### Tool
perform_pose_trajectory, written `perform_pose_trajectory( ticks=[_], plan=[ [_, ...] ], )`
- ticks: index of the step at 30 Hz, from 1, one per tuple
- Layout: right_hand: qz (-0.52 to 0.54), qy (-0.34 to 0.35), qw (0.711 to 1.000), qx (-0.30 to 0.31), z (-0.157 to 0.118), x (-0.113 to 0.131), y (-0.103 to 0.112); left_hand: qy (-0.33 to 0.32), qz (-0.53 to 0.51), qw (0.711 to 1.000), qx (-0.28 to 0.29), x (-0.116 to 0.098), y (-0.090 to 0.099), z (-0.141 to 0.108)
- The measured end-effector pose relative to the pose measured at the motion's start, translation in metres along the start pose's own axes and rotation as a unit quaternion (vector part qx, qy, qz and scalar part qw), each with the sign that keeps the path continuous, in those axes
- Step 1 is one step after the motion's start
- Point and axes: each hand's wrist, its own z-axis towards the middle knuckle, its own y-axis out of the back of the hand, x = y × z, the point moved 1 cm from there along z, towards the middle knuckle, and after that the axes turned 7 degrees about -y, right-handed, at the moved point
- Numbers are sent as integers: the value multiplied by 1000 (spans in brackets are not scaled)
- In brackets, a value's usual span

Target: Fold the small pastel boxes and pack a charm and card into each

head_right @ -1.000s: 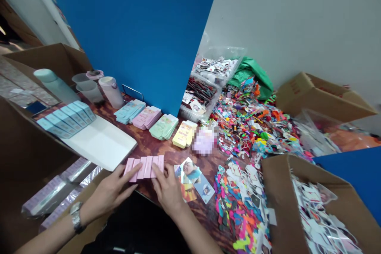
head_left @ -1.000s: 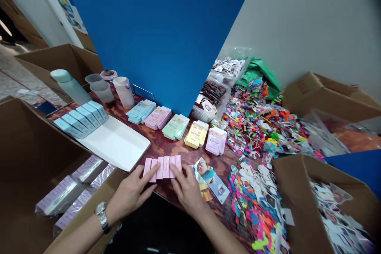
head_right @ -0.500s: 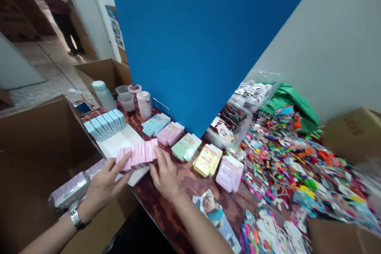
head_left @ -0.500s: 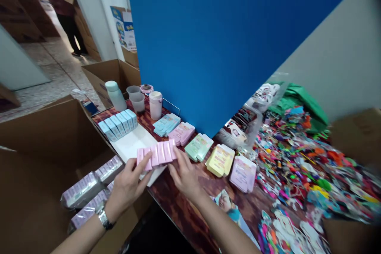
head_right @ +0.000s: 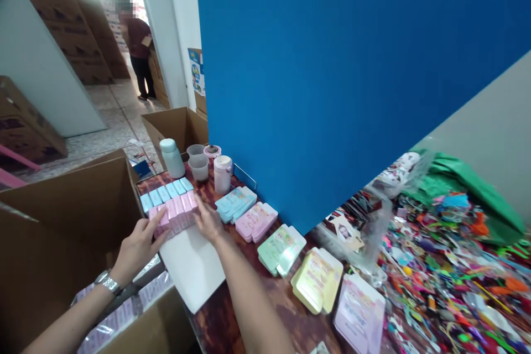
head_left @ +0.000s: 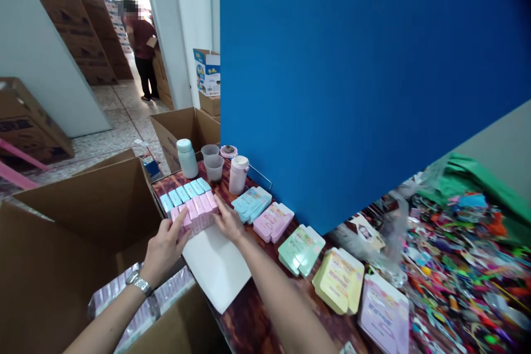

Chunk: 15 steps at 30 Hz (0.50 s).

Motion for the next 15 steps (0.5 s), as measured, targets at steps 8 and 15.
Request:
perform_pose_trajectory(
  ticks=[8, 15],
  plan=[
    [-88, -95, 991, 22, 9, -2, -19, 5, 105, 994, 0, 3, -10, 1],
    [-175, -149, 972, 38, -12, 25, 8, 0, 32, 999, 15, 6, -1, 4]
  ],
)
